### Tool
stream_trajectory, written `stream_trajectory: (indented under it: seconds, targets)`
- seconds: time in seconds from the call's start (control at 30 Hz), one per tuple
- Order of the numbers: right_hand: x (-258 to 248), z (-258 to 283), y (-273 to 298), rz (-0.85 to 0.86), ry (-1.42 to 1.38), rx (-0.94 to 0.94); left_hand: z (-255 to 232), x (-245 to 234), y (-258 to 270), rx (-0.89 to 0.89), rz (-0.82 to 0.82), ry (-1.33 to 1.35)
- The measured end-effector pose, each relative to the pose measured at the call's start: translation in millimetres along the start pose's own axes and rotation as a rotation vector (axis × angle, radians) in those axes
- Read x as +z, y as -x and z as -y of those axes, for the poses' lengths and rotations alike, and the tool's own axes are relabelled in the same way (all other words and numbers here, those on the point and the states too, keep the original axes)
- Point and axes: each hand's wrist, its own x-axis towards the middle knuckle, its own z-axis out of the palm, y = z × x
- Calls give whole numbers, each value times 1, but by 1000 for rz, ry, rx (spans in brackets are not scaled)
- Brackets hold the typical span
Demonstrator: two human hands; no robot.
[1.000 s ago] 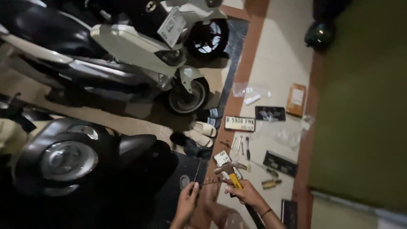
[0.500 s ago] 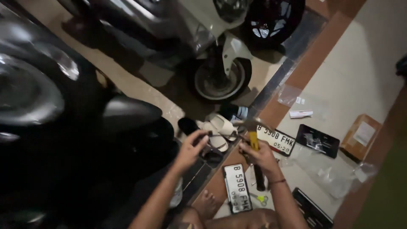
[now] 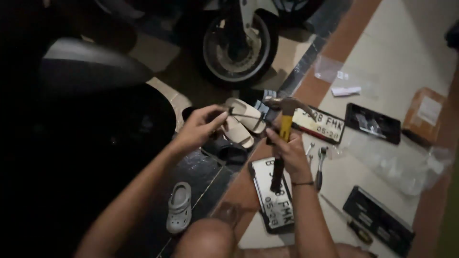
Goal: Assembling a motorcycle license plate bracket holder while sitting on the floor.
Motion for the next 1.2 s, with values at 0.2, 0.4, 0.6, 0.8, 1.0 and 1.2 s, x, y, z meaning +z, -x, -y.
stream_trajectory:
  seconds: [0.2,0.4,0.6,0.8,1.0,1.2]
  targets:
    - [36,8,116,-62,-17,-74,-107,37,113,-133,131,-215]
    - [46,13,219,-13,-54,-84,-83,45,172,15,172,-363]
    - [32,-1,253,-255,68,45,-70,60,195,112,114,-269]
    - [8,10,309,-419,116,17,-59,73,186,-15,171,-313]
    - [-54,-23,346,-615,-3,-13,-2,93,159,203,256,-303]
    - [-134,-61,411,-1057,500,107,17,124,144,-9,294,-270]
